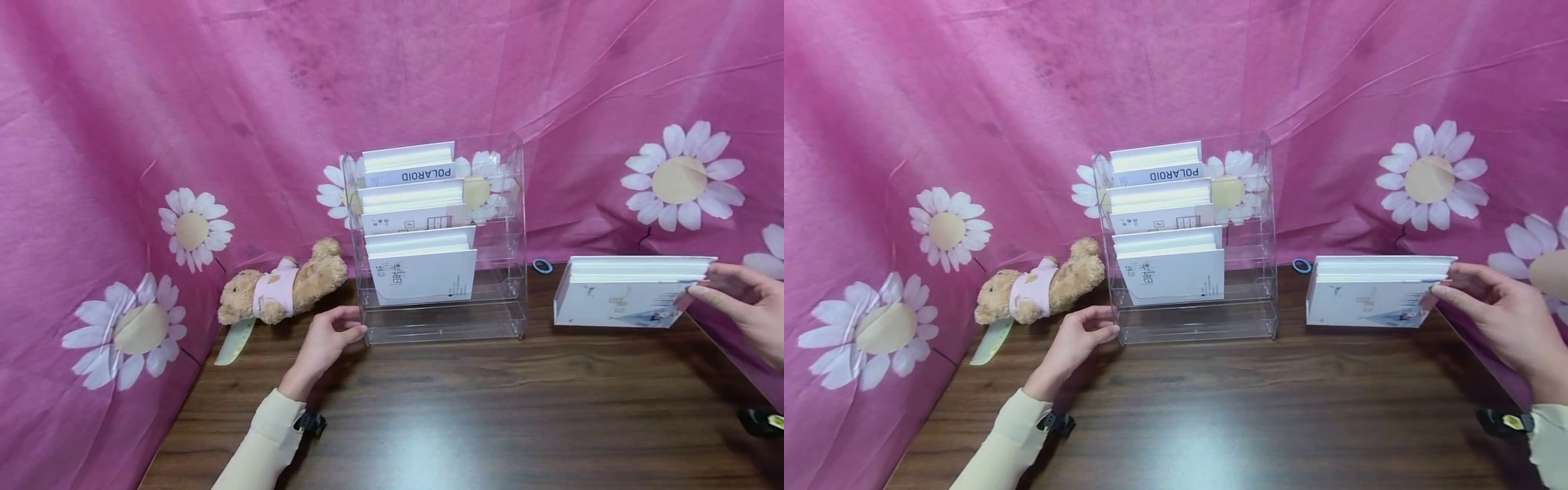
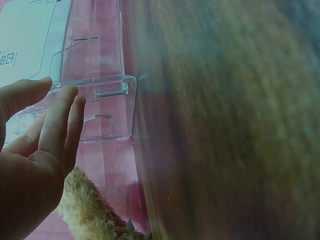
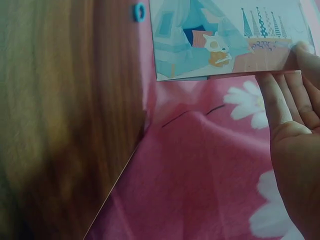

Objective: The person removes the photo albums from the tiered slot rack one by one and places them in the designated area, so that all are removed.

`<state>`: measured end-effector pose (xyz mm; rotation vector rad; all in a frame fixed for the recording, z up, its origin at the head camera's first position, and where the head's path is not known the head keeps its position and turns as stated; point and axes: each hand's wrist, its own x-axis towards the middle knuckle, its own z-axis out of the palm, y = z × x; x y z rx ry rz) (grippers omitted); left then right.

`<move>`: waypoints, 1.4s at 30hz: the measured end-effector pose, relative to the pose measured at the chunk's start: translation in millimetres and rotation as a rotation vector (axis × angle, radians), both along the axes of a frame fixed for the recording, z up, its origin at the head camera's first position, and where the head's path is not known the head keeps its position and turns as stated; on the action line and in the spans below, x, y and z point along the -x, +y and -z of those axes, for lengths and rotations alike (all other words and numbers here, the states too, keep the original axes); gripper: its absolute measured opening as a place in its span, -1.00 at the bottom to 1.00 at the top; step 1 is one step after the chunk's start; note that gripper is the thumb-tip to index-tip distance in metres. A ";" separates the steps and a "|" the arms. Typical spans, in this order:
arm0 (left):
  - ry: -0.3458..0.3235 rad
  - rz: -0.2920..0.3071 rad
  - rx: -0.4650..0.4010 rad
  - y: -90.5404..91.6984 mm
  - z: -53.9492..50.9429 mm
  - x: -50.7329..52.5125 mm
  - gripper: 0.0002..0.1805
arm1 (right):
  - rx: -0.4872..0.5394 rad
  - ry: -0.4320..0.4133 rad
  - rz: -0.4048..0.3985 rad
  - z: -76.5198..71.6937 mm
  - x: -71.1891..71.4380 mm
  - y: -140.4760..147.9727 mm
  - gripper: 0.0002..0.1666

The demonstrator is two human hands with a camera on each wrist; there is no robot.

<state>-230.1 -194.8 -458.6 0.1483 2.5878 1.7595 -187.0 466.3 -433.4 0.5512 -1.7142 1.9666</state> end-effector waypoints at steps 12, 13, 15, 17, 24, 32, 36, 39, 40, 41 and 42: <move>-0.003 0.004 -0.003 -1.6 -1.1 3.0 -0.60 | -0.055 -0.059 -0.014 22.6 -1.0 17.2 -0.36; -0.005 0.004 -0.003 -1.6 -1.1 3.2 -0.60 | -0.052 -0.064 -0.025 24.0 -1.1 18.6 -0.36; -0.004 0.003 0.001 -1.5 -1.3 3.2 -0.60 | -0.042 -0.069 -0.031 26.4 -0.8 20.1 -0.35; -0.004 0.003 -0.002 -1.4 -1.5 2.9 -0.60 | -0.044 -0.076 -0.029 27.9 -0.5 21.5 -0.35; 0.000 0.001 -0.014 -1.6 -2.3 1.9 -0.60 | -0.070 -0.122 -0.022 29.7 1.5 23.2 -0.34; -0.005 0.004 -0.012 -2.8 -0.3 2.4 -0.60 | -0.124 -0.224 0.047 28.3 4.7 25.4 -0.29; -0.004 0.004 0.000 -2.3 0.2 0.5 -0.61 | -0.231 -0.294 0.143 29.3 3.1 28.5 -0.29; -0.009 0.007 0.007 -1.8 1.5 -1.2 -0.61 | -0.351 -0.342 0.217 32.0 1.6 30.6 -0.27; -0.013 0.007 0.006 -1.7 2.0 -1.3 -0.61 | -0.384 -0.355 0.238 32.7 1.5 30.6 -0.27; -0.013 0.008 0.006 -1.5 1.8 -1.6 -0.61 | -0.421 -0.368 0.262 32.8 1.7 30.5 -0.27; -0.014 0.007 0.002 -1.5 1.9 -1.1 -0.61 | -0.428 -0.379 0.268 33.0 2.5 30.5 -0.27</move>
